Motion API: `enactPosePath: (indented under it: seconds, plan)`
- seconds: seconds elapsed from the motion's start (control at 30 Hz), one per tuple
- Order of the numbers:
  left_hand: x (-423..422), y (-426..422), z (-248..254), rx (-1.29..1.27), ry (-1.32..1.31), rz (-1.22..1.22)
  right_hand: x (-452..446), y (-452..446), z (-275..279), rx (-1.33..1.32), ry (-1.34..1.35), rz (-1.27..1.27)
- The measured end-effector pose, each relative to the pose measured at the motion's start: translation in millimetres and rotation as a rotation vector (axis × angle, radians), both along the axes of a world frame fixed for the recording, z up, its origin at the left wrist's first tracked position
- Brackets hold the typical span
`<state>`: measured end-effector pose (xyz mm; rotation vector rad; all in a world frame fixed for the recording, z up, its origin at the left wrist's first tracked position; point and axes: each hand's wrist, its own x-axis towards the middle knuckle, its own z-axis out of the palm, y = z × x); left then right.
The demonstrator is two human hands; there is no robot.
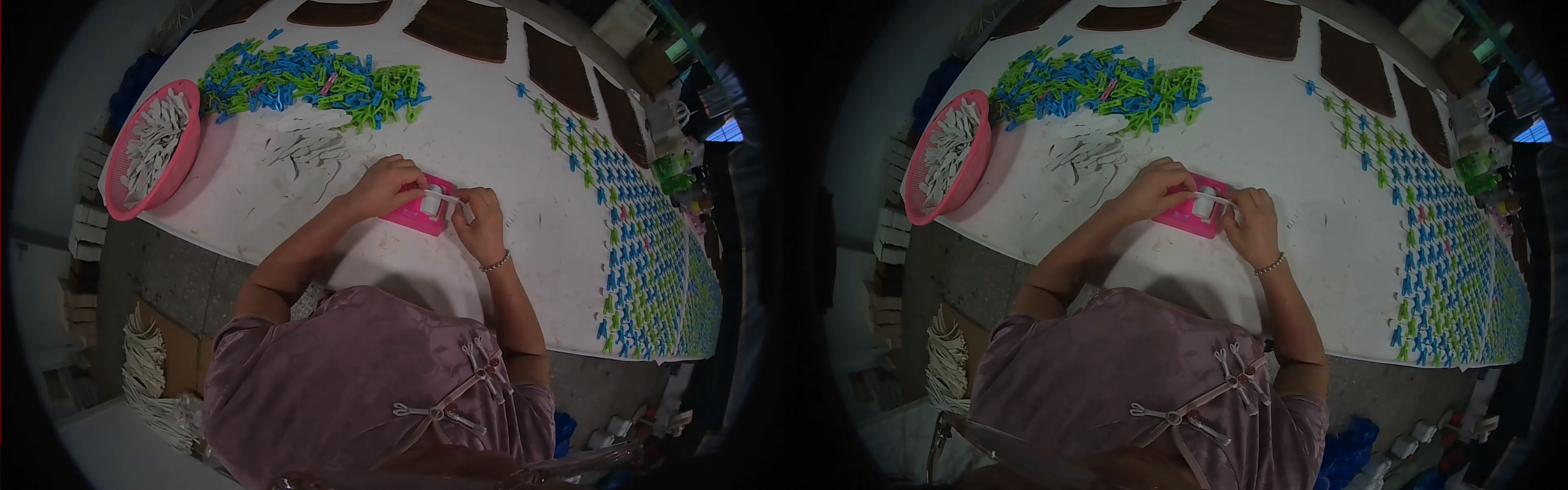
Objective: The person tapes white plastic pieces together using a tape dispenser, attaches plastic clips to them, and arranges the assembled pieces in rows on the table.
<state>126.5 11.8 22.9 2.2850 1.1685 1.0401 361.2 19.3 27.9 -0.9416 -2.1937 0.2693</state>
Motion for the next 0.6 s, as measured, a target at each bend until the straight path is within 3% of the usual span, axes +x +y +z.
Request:
enactPosePath:
  seconds: [0.23, 0.37, 0.43, 0.6]
  plan:
    - [21.0, 4.7, 1.8, -0.046, 0.069, -0.020, -5.8, 1.4, 30.5, -0.032, 0.096, -0.006]
    - [27.4, 5.9, 0.2, -0.038, 0.079, 0.005, -12.7, 4.2, 23.4, -0.331, 0.348, 0.058]
    - [27.0, 5.1, -4.3, -0.103, -0.122, 0.014, -15.4, 5.2, 15.9, -0.424, 0.451, 0.080]
    - [22.7, 0.8, -7.7, -0.094, -0.230, 0.022, -25.1, 2.5, -2.4, -0.610, 0.527, 0.107]
